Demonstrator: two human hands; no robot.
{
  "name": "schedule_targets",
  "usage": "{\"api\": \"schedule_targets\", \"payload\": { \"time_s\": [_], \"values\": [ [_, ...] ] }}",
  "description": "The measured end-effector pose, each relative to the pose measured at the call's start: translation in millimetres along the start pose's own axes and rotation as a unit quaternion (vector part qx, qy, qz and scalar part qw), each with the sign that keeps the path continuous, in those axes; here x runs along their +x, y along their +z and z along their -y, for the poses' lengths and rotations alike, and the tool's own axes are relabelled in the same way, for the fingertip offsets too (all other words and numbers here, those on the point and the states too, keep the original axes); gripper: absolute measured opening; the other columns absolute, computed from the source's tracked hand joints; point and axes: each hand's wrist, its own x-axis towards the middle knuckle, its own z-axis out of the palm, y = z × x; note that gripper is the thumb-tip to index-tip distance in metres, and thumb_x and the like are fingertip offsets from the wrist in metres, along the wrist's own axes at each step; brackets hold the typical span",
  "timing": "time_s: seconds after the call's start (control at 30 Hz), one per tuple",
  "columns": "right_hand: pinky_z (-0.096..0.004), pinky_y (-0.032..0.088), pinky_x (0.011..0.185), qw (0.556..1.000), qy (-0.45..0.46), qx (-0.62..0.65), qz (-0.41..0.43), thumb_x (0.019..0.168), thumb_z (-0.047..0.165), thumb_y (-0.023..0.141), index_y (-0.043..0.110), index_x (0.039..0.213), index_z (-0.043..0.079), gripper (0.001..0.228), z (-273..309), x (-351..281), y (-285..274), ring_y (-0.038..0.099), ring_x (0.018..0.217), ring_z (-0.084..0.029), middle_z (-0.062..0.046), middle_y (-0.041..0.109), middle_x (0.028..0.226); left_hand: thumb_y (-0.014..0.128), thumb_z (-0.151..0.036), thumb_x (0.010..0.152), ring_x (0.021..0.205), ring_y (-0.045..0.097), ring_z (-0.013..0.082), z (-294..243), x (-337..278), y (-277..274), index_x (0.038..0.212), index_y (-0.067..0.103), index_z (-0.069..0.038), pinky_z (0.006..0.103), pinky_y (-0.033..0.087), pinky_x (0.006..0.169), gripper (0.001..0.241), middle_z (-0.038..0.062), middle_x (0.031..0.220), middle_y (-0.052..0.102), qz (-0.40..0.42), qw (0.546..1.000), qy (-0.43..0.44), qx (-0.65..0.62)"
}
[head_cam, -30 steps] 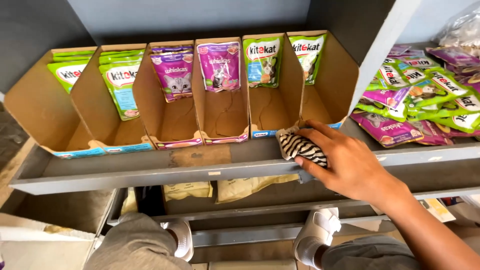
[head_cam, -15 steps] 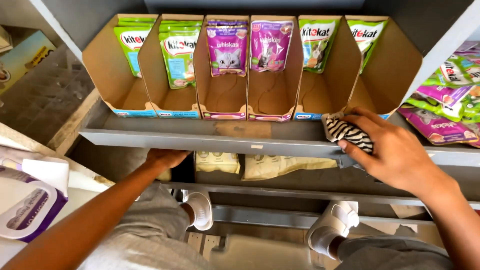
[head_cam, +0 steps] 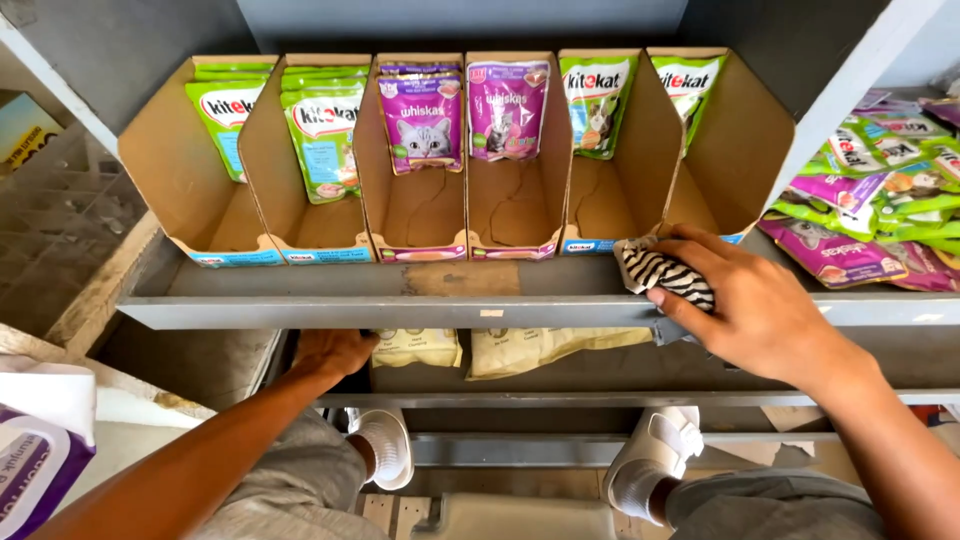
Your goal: Wiping down cat food pouches on a grocery store shelf with a cleaning cloth.
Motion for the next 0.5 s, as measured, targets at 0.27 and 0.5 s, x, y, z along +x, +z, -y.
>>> {"api": "schedule_targets", "payload": {
  "time_s": [0.27, 0.5],
  "values": [
    [-0.045, 0.055, 0.080, 1.000, -0.002, -0.003, -0.001, 0.087, 0.033, 0.066, 0.065, 0.129, 0.008, 0.049, -3.2, -1.4, 1.3, 0.072, 0.095, -0.036, -0.007, 0.065, 0.139, 0.056, -0.057, 0.085, 0.124, 0.061, 0.0378, 17.3, -6.6, 9.3, 0.134, 0.061, -0.011, 0.0502, 0.047, 0.105, 0.068, 0.012, 0.139, 0.063, 0.004, 0.999, 0.003, 0.032],
    [-0.046, 0.056, 0.081, 1.000, -0.009, -0.009, 0.005, 0.087, 0.034, 0.065, 0.065, 0.129, 0.005, 0.050, -3.9, -0.6, 2.6, 0.072, 0.098, -0.037, -0.010, 0.063, 0.145, 0.054, -0.060, 0.086, 0.126, 0.059, 0.0358, 33.1, -34.3, -1.6, 0.138, 0.059, -0.015, 0.0493, 0.046, 0.107, 0.069, 0.008, 0.143, 0.060, 0.046, 0.998, -0.012, 0.027]
  ]
}}
